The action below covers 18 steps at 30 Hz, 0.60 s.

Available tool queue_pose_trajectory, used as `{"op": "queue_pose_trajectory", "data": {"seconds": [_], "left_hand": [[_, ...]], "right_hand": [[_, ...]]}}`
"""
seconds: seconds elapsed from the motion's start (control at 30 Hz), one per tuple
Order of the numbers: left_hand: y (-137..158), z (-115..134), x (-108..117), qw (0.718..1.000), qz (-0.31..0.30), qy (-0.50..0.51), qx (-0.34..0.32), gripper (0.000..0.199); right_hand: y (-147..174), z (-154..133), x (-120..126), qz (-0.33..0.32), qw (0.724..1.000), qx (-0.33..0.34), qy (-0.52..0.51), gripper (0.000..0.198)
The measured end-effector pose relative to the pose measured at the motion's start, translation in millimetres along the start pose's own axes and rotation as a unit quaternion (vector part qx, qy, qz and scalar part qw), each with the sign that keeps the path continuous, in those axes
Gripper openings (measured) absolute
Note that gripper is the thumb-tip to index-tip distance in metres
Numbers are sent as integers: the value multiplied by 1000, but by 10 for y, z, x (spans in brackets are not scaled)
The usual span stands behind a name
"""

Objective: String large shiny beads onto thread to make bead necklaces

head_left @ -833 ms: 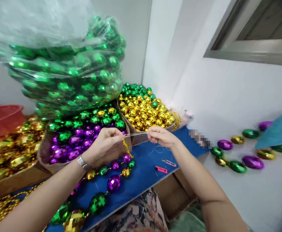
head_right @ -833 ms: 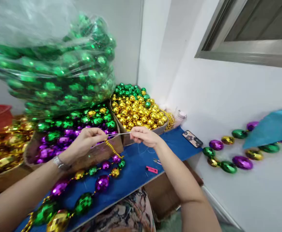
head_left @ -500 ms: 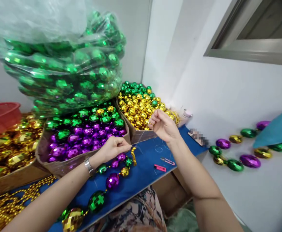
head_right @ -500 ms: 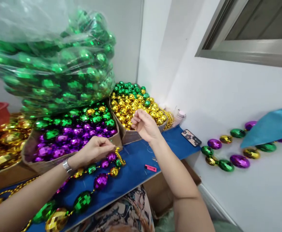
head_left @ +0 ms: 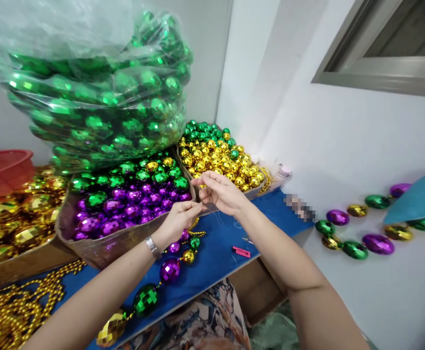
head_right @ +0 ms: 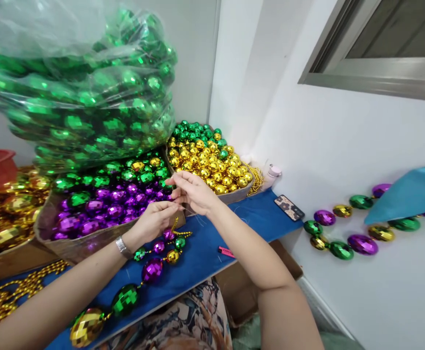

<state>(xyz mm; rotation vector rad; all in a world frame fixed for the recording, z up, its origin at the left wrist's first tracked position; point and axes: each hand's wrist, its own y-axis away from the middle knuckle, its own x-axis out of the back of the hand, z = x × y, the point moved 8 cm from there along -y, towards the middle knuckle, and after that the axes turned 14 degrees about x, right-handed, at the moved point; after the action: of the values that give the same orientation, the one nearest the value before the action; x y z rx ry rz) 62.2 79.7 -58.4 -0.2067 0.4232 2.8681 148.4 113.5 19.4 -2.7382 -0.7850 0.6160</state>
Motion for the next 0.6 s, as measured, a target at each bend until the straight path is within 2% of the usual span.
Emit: {"op": "queue_pose_trajectory", "data": {"seconds": [0.1,0.23,0.4,0.6], "left_hand": [[51,19,-27,998,-21,-47,-17,35],[151,161,-52,984,-23,-156,-79,29],[183,317,-52,976,-12,-188,-114,28],[176,356,-61,970,23,-224,-97,29]], "right_hand": [[-44,38,140,50,998,-21,-32,13],[-67,64,190,91,992,-45,-68,16],[-100,-89,57,84,994,-12,-71,14],[-78,-97,-97,87,992,-7,-92,14]]}}
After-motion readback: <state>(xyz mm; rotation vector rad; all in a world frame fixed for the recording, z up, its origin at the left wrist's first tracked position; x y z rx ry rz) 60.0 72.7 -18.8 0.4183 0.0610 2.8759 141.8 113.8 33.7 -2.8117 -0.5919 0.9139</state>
